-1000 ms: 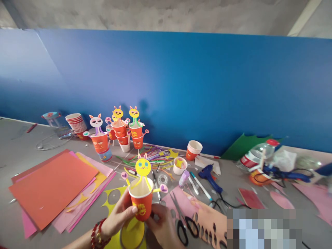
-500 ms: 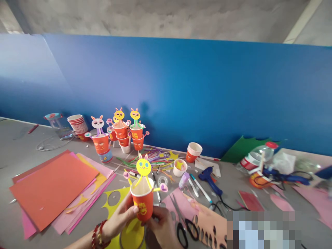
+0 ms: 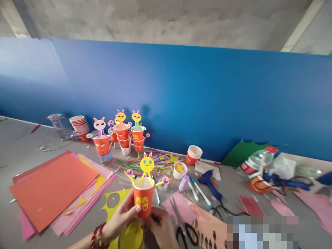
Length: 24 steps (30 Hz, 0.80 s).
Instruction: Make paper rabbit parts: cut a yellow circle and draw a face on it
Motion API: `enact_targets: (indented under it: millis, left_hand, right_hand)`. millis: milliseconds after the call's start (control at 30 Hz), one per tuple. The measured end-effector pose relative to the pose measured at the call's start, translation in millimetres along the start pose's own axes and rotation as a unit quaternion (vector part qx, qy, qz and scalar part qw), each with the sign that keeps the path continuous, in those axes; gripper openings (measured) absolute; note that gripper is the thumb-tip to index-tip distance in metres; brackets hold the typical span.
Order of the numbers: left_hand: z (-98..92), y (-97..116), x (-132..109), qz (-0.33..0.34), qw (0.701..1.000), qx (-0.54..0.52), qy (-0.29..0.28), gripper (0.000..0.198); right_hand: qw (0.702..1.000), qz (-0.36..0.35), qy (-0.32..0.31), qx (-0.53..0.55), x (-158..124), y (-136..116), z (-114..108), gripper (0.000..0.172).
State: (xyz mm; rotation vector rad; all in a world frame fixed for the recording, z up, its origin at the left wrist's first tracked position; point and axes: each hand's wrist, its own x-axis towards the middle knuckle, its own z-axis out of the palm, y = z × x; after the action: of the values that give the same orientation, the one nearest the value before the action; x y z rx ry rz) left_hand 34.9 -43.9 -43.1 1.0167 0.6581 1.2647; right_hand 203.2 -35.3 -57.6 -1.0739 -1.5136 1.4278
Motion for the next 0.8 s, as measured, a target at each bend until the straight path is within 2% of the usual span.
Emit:
enact_targets:
  millis: [200,333,467,600,733,800]
  left_hand:
    - [-4.3,-4,3,-0.002,1.000,0.011,0.009,0.062]
    - [-5.1,-6,3,-0.012,1.000,0.015,-0.009,0.066]
    - [-5.1,-8,4,-0.020,1.000,0.012,-0.013,0.062]
    - [-6.0,-10,9,0.008,1.000,-0.001,0.002,0.061]
    - [-6.6,-9,13,0.024,0.999,-0.015,0.018,0.066]
    - [-6.2,-10,13,0.016,1.000,-0.021,0.005,0.066]
  right_hand:
    - [1.000,0.015,0.000,0.025,3,-5,-8,0.041]
    - [0.999,0.027,-0.002,0.022,3,-6,-8,0.044]
    - [1.000,0.009,0.001,0.002,4,1,-11,0.046]
    - [0.999,0.002,-0.004,-0.036,5,11,-17,0.042]
    - [0.998,-0.020,0.027,-0.055,6,12,-21,0.044]
    - [0.997,-0.046,0.051,-0.043,5,10,-21,0.044]
